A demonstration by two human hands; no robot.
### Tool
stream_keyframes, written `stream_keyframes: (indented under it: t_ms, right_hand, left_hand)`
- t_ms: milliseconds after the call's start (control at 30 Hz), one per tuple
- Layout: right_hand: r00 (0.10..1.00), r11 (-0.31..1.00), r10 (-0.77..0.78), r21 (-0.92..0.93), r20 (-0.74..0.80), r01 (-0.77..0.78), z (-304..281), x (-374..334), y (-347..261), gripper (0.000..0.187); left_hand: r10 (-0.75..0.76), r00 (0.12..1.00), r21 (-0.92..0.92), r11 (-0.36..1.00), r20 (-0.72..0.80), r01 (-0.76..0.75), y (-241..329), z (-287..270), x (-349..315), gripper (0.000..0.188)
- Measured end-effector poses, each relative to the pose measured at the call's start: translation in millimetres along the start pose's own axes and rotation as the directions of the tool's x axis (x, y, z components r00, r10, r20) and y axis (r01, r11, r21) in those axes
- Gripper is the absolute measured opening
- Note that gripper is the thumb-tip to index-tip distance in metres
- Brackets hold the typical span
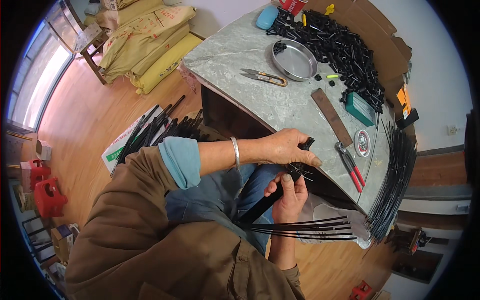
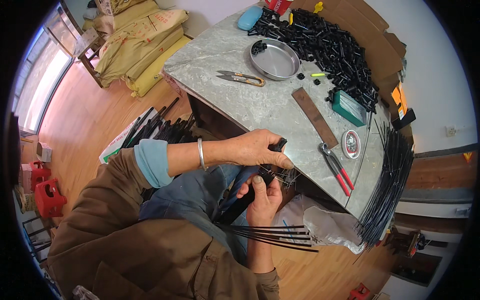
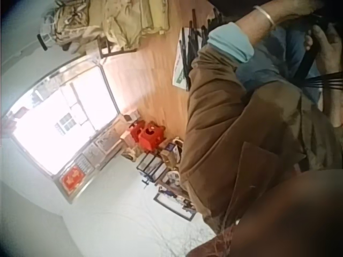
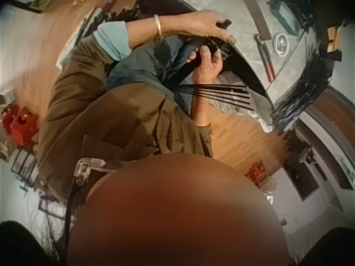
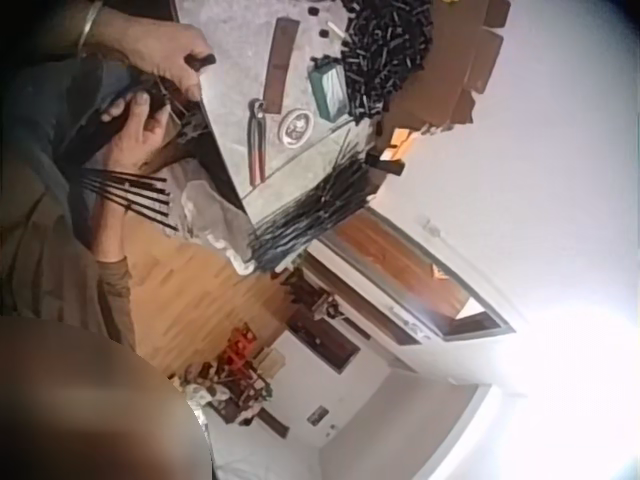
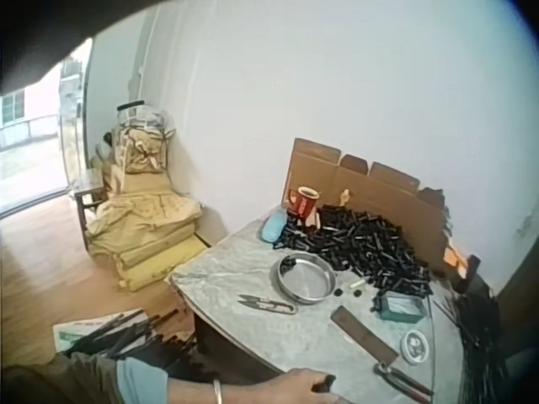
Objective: Assemble and trim bundles of black plastic ties using a jig and wire cutters.
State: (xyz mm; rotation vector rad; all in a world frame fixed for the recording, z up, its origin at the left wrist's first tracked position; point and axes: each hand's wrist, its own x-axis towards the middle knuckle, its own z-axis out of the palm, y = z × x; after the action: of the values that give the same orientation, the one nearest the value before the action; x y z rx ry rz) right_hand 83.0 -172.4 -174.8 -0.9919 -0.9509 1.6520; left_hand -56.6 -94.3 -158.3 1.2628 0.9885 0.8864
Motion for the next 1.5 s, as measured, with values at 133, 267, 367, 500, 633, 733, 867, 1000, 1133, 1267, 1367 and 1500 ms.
stream_keyframes:
  t_ms: [133, 267, 367, 500, 633, 733, 867, 1000, 1133, 1267, 1367, 1500]
  right_hand:
    - [1.000, 1.000, 0.003, 0.004, -0.004, -0.003, -1.7, -0.2, -0.2, 0.018]
    - [1.000, 1.000, 0.010, 0.028, 0.005, -0.010, -1.9, -0.2, -2.1, 0.018]
    - [1.000, 0.998, 0.020, 0.055, 0.023, -0.021, -3.3, -1.3, -2.9, 0.019]
    - [0.999, 0.998, 0.034, 0.052, 0.031, -0.036, -5.3, -2.3, -3.0, 0.019]
    - [0.999, 0.998, 0.036, 0.056, 0.029, -0.038, -6.4, -0.3, -2.6, 0.019]
    - [0.997, 0.996, 0.039, 0.081, 0.073, -0.045, -6.9, -0.7, -1.9, 0.020]
    - [0.993, 0.990, 0.060, 0.118, 0.105, -0.072, -9.3, -1.6, -4.0, 0.024]
    - [0.981, 0.980, 0.091, 0.161, 0.172, -0.119, -10.2, 2.1, -4.0, 0.024]
    - [0.976, 0.967, 0.088, 0.217, 0.199, -0.131, -13.1, 5.5, -2.1, 0.023]
    - [0.966, 0.960, 0.089, 0.237, 0.242, -0.147, -16.0, 6.4, 1.0, 0.020]
    - [0.968, 0.963, 0.085, 0.232, 0.235, -0.141, -16.4, 4.5, -0.1, 0.018]
    - [0.984, 0.970, 0.079, 0.214, 0.157, -0.112, -16.3, 3.0, 1.2, 0.016]
  left_hand:
    - [-0.022, 1.000, 0.068, 0.997, -0.004, 0.022, -1.4, -0.5, 3.8, 0.063]
    - [-0.012, 0.999, 0.085, 0.996, 0.051, 0.007, 1.5, -2.7, 5.0, 0.064]
    - [-0.017, 0.993, 0.058, 0.998, 0.115, 0.011, 5.3, -4.1, 4.4, 0.070]
    - [-0.013, 0.991, 0.073, 0.997, 0.131, 0.004, 5.3, -2.4, 3.3, 0.074]
    - [-0.001, 1.000, 0.152, 0.988, 0.004, 0.000, 9.8, 3.8, -1.4, 0.076]
    - [0.053, 0.997, 0.250, 0.968, -0.059, -0.037, 10.0, 4.6, -2.0, 0.079]
    - [0.049, 0.999, 0.204, 0.978, -0.015, -0.045, 8.9, 4.8, -0.8, 0.083]
    - [0.096, 0.994, 0.157, 0.982, 0.049, -0.102, 5.8, 0.8, -1.3, 0.086]
    - [0.076, 0.996, 0.130, 0.988, 0.051, -0.082, 7.2, 1.8, -4.7, 0.086]
    - [0.131, 0.991, 0.175, 0.977, -0.036, -0.122, 14.3, 5.5, -11.3, 0.088]
    - [0.104, 0.994, 0.161, 0.982, -0.026, -0.098, 16.0, 4.4, -11.2, 0.085]
    - [0.191, 0.977, 0.103, 0.978, -0.099, -0.181, 5.7, 3.0, -10.4, 0.055]
